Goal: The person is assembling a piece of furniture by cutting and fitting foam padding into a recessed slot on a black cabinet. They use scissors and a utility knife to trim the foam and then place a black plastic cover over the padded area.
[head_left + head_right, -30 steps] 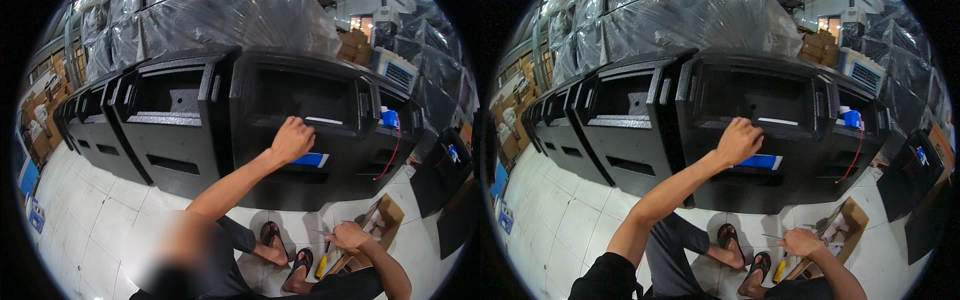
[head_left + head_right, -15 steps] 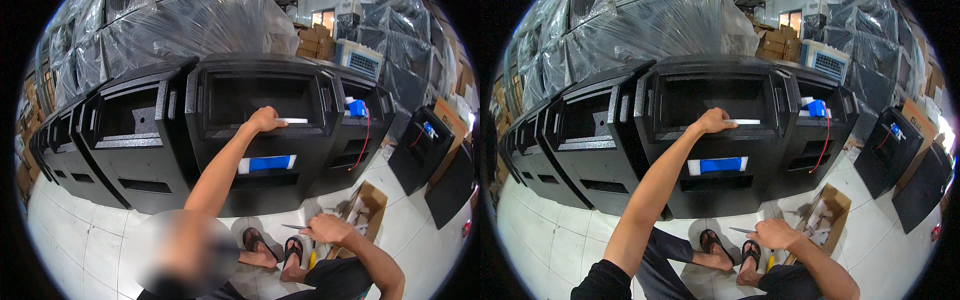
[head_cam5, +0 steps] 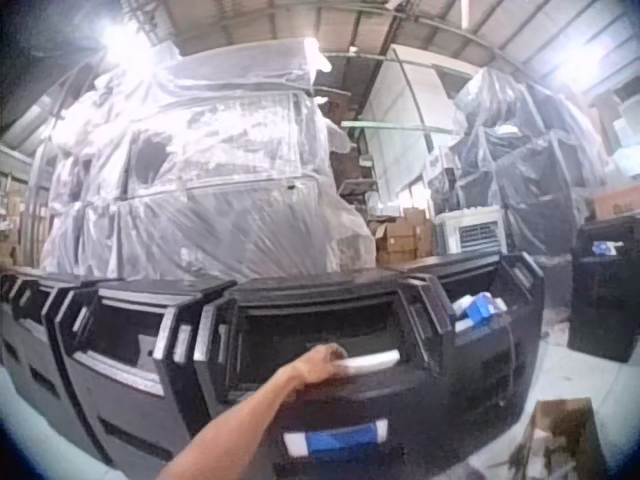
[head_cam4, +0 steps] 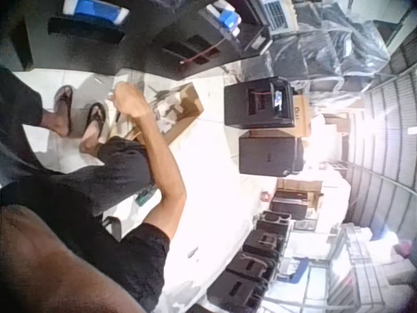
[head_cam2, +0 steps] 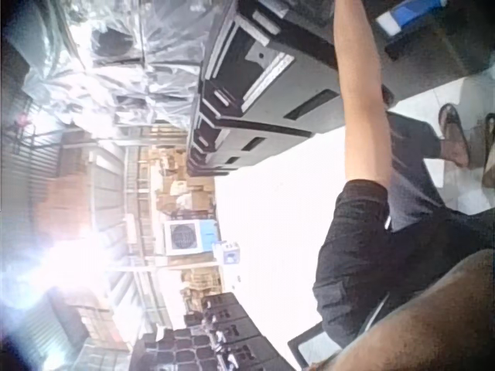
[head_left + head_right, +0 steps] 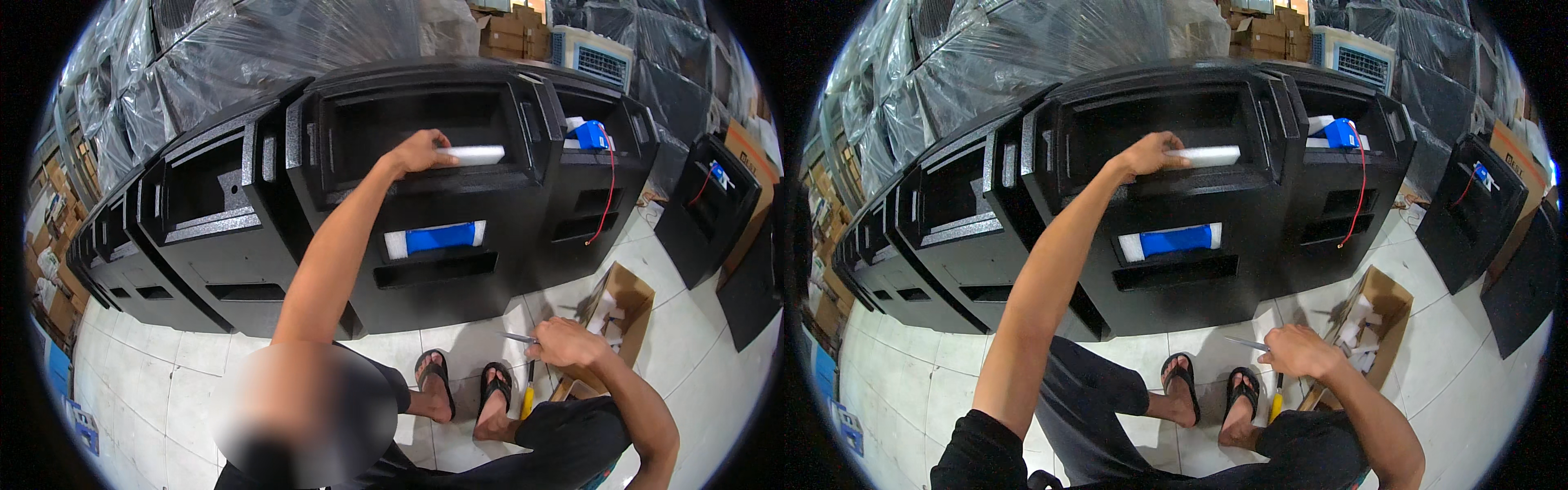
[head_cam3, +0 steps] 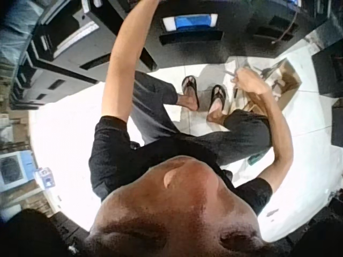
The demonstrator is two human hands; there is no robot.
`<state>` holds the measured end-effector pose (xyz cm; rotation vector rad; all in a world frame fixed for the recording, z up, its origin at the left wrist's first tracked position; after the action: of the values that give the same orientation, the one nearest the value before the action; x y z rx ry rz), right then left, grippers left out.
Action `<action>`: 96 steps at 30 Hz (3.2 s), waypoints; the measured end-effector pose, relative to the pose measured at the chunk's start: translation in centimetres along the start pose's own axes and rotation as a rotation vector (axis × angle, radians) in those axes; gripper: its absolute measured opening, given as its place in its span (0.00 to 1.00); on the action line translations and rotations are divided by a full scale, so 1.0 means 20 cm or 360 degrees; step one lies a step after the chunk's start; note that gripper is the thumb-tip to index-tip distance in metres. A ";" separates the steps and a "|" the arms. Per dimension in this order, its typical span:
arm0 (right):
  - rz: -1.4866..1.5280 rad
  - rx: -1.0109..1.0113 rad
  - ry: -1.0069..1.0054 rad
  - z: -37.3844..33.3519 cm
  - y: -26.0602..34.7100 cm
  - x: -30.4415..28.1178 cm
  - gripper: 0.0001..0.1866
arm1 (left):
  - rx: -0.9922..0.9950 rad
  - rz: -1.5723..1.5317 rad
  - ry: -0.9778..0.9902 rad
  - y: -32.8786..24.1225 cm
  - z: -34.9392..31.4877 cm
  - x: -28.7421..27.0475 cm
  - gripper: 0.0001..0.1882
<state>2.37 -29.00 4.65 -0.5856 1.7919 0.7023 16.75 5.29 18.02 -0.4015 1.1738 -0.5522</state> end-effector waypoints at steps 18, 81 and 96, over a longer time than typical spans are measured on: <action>0.1649 0.0213 -0.1446 0.60 -0.11 -0.02 0.20 | 0.0160 0.0059 -0.0827 0.14 -0.91 0.44 0.14; 0.1418 0.0216 -0.2122 0.97 0.06 0.17 0.11 | 0.0193 0.0988 -0.0983 0.35 -0.95 0.91 0.48; 0.1275 0.1235 -0.0773 0.31 -0.44 1.32 0.22 | 0.0578 0.1000 -0.1518 0.32 -0.92 0.70 0.31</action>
<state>4.37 -32.16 -23.69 0.8004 1.6184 0.5248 4.52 1.87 -2.35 0.0510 0.2209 0.0196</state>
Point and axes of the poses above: each hand's wrist, its own z-axis towards the middle knuckle, its own x-axis out of the palm, y = z × x, the point moved 3 cm from there along z, towards the middle knuckle, and after that the axes turned 8 degrees about -y, right-handed, at the moved point
